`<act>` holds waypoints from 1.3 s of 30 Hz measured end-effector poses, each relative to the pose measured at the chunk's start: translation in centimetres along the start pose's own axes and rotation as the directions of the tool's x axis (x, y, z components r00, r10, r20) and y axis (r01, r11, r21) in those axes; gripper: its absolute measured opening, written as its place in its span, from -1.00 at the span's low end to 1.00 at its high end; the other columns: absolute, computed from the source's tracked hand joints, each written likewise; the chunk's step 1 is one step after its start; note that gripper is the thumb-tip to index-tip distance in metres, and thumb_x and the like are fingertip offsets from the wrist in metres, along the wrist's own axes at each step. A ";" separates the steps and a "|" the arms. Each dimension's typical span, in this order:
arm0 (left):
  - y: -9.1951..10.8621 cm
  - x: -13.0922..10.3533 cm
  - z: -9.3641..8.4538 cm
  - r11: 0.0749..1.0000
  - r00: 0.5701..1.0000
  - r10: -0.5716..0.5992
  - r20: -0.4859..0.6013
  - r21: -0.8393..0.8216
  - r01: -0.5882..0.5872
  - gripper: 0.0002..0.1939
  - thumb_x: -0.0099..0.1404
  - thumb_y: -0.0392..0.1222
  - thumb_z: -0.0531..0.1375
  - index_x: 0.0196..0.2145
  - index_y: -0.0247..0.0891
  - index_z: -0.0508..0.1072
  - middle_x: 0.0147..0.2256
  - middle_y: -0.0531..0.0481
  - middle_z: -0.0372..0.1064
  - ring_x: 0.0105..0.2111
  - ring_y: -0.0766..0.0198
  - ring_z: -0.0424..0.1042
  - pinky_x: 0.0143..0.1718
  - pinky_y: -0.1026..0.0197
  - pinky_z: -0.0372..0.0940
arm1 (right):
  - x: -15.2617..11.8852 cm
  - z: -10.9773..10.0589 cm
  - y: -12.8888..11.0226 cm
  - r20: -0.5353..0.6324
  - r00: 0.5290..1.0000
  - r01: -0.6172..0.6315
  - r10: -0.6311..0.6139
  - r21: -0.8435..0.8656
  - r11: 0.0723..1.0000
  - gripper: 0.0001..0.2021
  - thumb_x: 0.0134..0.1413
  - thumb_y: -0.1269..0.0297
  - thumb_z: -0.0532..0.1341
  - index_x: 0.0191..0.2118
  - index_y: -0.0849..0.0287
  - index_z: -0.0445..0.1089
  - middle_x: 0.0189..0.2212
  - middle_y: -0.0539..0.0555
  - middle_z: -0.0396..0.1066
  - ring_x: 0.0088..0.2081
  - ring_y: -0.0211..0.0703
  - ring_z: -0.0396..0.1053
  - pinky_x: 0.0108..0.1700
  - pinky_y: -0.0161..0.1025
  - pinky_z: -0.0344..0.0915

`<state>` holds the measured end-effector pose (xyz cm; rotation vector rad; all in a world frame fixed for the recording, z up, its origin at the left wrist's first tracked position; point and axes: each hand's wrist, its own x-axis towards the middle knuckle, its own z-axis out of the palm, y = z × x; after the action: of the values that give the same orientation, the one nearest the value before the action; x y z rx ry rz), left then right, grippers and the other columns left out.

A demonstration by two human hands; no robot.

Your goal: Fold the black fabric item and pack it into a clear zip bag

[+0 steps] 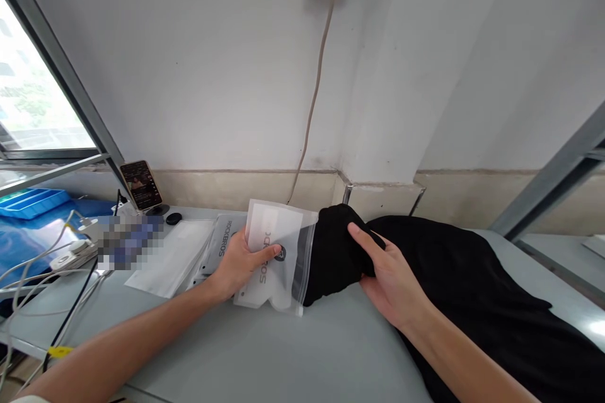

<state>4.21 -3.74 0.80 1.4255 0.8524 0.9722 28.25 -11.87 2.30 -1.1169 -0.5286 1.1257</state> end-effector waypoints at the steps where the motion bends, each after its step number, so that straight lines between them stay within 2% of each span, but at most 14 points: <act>1: 0.0 0.0 0.0 1.000 1.000 -0.002 0.008 -0.001 0.002 -0.56 0.13 0.01 0.49 -0.20 -0.26 0.43 -0.38 0.06 0.43 -0.48 0.32 0.41 -0.49 0.28 0.34 | 0.0 0.0 0.0 0.003 1.000 0.000 0.000 -0.013 1.000 -0.73 -0.12 0.03 0.57 -0.40 0.03 0.57 -0.34 0.01 0.64 -0.18 0.00 0.60 -0.41 -0.36 0.52; 3: -0.1 0.0 0.1 1.000 1.000 -0.007 0.026 -0.008 0.007 -0.54 0.13 0.04 0.48 -0.18 -0.26 0.43 -0.38 0.05 0.45 -0.47 0.31 0.42 -0.50 0.28 0.34 | 0.0 0.0 -0.1 0.011 1.000 0.011 -0.011 -0.036 0.999 -0.75 -0.10 0.13 0.57 -0.27 -0.04 0.59 -0.28 -0.03 0.66 -0.16 -0.02 0.60 -0.37 -0.36 0.53; 5: 0.0 -0.1 0.1 1.000 1.000 -0.001 0.029 -0.015 0.001 -0.53 0.12 0.05 0.49 -0.18 -0.26 0.44 -0.38 0.03 0.46 -0.47 0.29 0.43 -0.50 0.27 0.34 | 0.2 -0.1 0.0 0.002 1.000 0.022 -0.022 -0.057 0.998 -0.68 -0.07 0.14 0.54 -0.14 -0.11 0.59 -0.21 -0.05 0.67 -0.14 0.01 0.61 -0.36 -0.31 0.55; 9: 0.0 -0.1 0.1 1.000 1.000 0.015 0.027 -0.010 -0.015 -0.53 0.13 0.05 0.49 -0.17 -0.27 0.46 -0.34 -0.01 0.50 -0.42 0.25 0.48 -0.45 0.26 0.36 | 0.5 -0.3 0.1 0.018 0.999 -0.030 0.032 -0.082 0.996 -0.72 0.06 -0.10 0.42 -0.22 -0.06 0.61 -0.22 0.01 0.68 -0.16 0.10 0.62 -0.37 -0.20 0.58; 11: 0.0 -0.1 0.0 1.000 0.999 0.015 0.030 -0.008 -0.015 -0.54 0.14 0.04 0.48 -0.15 -0.27 0.48 -0.32 -0.02 0.52 -0.40 0.23 0.50 -0.43 0.24 0.38 | 0.4 -0.3 0.1 0.054 0.997 -0.055 0.059 -0.077 0.996 -0.70 0.03 -0.10 0.45 -0.23 -0.04 0.62 -0.26 0.00 0.68 -0.21 0.05 0.62 -0.40 -0.26 0.54; 14: 0.0 0.0 0.0 1.000 1.000 -0.004 0.016 0.007 0.003 -0.56 0.15 0.00 0.48 -0.14 -0.26 0.48 -0.32 -0.01 0.52 -0.40 0.25 0.49 -0.43 0.25 0.38 | 0.2 -0.3 0.0 0.116 0.992 -0.046 0.054 -0.071 0.996 -0.59 -0.06 0.05 0.55 -0.05 -0.10 0.60 -0.25 -0.06 0.67 -0.32 -0.13 0.58 -0.44 -0.39 0.47; 17: 0.1 0.0 0.0 0.998 0.998 -0.056 -0.012 -0.002 0.056 -0.57 0.14 -0.03 0.49 -0.14 -0.27 0.47 -0.34 0.01 0.50 -0.44 0.28 0.46 -0.46 0.26 0.36 | 0.0 -0.3 -0.1 0.131 0.991 -0.019 0.030 -0.084 0.996 -0.48 -0.06 0.02 0.55 0.07 -0.15 0.55 -0.20 -0.05 0.67 -0.29 -0.14 0.57 -0.40 -0.39 0.46; 20: 0.4 0.0 0.0 0.992 0.993 -0.116 -0.020 -0.053 0.115 -0.55 0.13 -0.04 0.50 -0.13 -0.27 0.47 -0.32 -0.01 0.50 -0.41 0.25 0.48 -0.45 0.25 0.38 | -0.2 -0.1 0.0 0.119 0.993 0.026 -0.015 -0.087 0.996 -0.48 -0.11 -0.03 0.56 0.02 -0.09 0.58 -0.09 0.00 0.65 -0.16 -0.06 0.58 -0.33 -0.36 0.49; 23: 0.5 0.0 0.0 0.990 0.992 -0.124 -0.016 -0.073 0.122 -0.53 0.12 -0.02 0.51 -0.12 -0.28 0.48 -0.31 -0.02 0.51 -0.40 0.26 0.49 -0.44 0.26 0.38 | -0.5 0.3 0.0 0.148 0.989 0.035 -0.019 -0.107 0.994 -0.49 -0.19 0.05 0.61 -0.04 -0.05 0.60 -0.05 0.01 0.62 -0.17 -0.09 0.56 -0.27 -0.36 0.50; 27: 0.2 0.1 0.0 0.989 0.993 -0.121 0.003 -0.085 0.121 -0.50 0.09 0.00 0.53 -0.13 -0.28 0.49 -0.34 -0.01 0.50 -0.44 0.29 0.46 -0.47 0.27 0.36 | -0.7 0.5 0.0 0.209 0.978 0.008 0.026 -0.160 0.987 -0.54 -0.19 0.15 0.61 -0.08 -0.03 0.62 -0.22 -0.01 0.61 -0.31 -0.18 0.50 -0.32 -0.38 0.46; 31: -0.2 0.1 -0.1 0.991 0.994 -0.098 0.052 -0.087 0.103 -0.49 0.09 0.03 0.53 -0.12 -0.29 0.51 -0.32 -0.04 0.53 -0.43 0.26 0.48 -0.45 0.26 0.37 | -0.4 0.1 0.1 0.246 0.968 0.011 0.044 -0.221 0.975 -0.58 -0.16 0.13 0.59 -0.10 -0.01 0.65 -0.38 -0.03 0.55 -0.40 -0.19 0.44 -0.41 -0.35 0.39; 34: -0.3 0.0 -0.1 0.994 0.995 -0.069 0.077 -0.079 0.075 -0.48 0.10 0.05 0.52 -0.10 -0.28 0.51 -0.28 -0.06 0.55 -0.38 0.23 0.51 -0.41 0.25 0.39 | 0.0 -0.3 0.4 0.254 0.967 0.068 0.008 -0.291 0.954 -0.62 -0.15 0.07 0.57 -0.14 -0.02 0.68 -0.26 0.01 0.58 -0.32 -0.14 0.46 -0.36 -0.31 0.41; 37: -0.1 -0.2 0.0 0.996 0.994 -0.053 0.095 -0.070 0.060 -0.46 0.11 0.08 0.51 -0.09 -0.27 0.49 -0.30 -0.03 0.53 -0.43 0.26 0.48 -0.45 0.25 0.37 | 0.1 -0.3 0.7 0.332 0.938 0.223 -0.102 -0.350 0.910 -0.70 -0.09 0.05 0.53 -0.18 -0.04 0.70 -0.07 0.01 0.57 -0.15 -0.08 0.48 -0.18 -0.29 0.44; 39: 0.1 -0.4 0.1 0.996 0.991 -0.049 0.126 -0.064 0.058 -0.44 0.11 0.10 0.51 -0.09 -0.27 0.48 -0.33 -0.01 0.51 -0.46 0.29 0.44 -0.48 0.26 0.36 | 0.0 -0.1 0.8 0.359 0.924 0.265 -0.132 -0.353 0.897 -0.72 -0.05 0.03 0.52 -0.19 -0.03 0.71 -0.07 0.01 0.58 -0.10 -0.05 0.49 -0.07 -0.25 0.44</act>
<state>4.19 -4.14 0.90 1.3838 0.7552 0.8546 27.98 -11.93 1.52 -1.1905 -1.1516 1.0498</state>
